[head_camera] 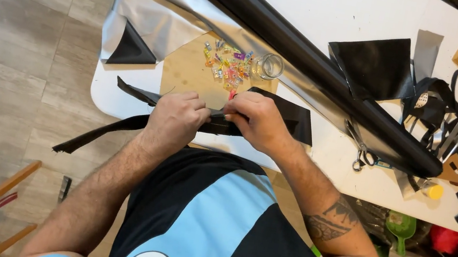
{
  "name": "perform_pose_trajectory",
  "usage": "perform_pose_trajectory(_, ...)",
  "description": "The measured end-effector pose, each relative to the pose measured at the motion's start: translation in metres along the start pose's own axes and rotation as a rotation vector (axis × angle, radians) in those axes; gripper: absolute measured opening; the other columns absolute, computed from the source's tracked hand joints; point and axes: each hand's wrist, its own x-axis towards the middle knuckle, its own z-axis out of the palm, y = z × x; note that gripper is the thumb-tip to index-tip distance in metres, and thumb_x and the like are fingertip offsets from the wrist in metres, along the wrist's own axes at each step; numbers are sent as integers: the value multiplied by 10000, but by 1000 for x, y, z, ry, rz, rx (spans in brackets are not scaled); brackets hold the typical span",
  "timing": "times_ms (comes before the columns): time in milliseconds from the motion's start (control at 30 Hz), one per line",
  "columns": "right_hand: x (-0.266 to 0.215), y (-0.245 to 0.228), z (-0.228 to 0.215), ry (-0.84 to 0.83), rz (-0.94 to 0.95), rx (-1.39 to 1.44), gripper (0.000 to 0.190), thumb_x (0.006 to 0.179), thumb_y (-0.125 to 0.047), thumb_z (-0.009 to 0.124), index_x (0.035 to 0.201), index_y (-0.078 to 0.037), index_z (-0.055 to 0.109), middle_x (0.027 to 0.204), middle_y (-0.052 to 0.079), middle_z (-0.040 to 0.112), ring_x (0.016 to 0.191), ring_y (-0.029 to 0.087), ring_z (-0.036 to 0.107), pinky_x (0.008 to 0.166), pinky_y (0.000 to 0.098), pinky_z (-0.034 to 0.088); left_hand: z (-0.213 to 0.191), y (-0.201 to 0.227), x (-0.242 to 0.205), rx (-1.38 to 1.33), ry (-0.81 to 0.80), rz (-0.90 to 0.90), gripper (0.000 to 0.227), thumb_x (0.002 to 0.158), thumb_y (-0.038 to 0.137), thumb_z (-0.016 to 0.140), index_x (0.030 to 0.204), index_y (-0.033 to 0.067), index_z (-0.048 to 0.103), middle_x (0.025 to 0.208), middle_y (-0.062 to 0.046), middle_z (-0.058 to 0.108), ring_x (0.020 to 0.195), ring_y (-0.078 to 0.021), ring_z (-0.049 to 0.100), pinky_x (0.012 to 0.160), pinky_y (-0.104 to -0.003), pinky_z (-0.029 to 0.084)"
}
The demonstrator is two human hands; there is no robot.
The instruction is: Assembling a leather pouch by cutting leather strips, fitting them into the structure, and securing them with clips.
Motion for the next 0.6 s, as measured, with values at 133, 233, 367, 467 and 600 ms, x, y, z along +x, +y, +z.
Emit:
perform_pose_trajectory(133, -7, 6, -13, -59, 3, -113, 262, 886, -219, 792, 1110, -105, 718, 894, 45, 720, 896, 305, 674, 794, 440, 549, -5, 0, -1, -39, -23, -8, 228, 918, 97, 628, 697, 145, 603, 655, 18, 520, 737, -172, 585, 653, -267, 495)
perform_pose_trajectory(233, -15, 13, -31, -100, 44, -274, 438, 933, -494, 701, 1172, -127, 690, 1019, 10, 717, 1001, 280, 650, 817, 427, 495, -10, -3, -2, -27, -15, -32, 158, 905, 111, 688, 751, 148, 677, 650, 31, 541, 697, -160, 584, 623, -255, 477)
perform_pose_trajectory(367, -33, 15, -27, -101, 103, -271, 145, 975, -256, 730, 906, -129, 717, 827, -12, 704, 868, 227, 682, 762, 363, 477, -4, -3, -14, -82, -28, -76, 76, 881, 165, 722, 813, 166, 687, 704, 17, 583, 746, -181, 615, 638, -292, 497)
perform_pose_trajectory(467, -30, 11, -23, -83, 44, -247, 157, 987, -276, 709, 902, -144, 709, 827, -31, 691, 855, 201, 679, 756, 339, 487, -29, 0, -8, -178, -107, -157, 137, 834, 237, 769, 905, 138, 705, 752, -13, 631, 793, -222, 652, 671, -346, 527)
perform_pose_trajectory(600, -23, 2, -14, -85, -54, -239, 194, 1002, -323, 678, 905, -156, 701, 830, -43, 670, 847, 184, 667, 734, 321, 486, -44, 9, 13, -396, -248, -181, 331, 924, 399, 699, 1141, 149, 710, 948, -40, 712, 961, -274, 701, 725, -410, 576)
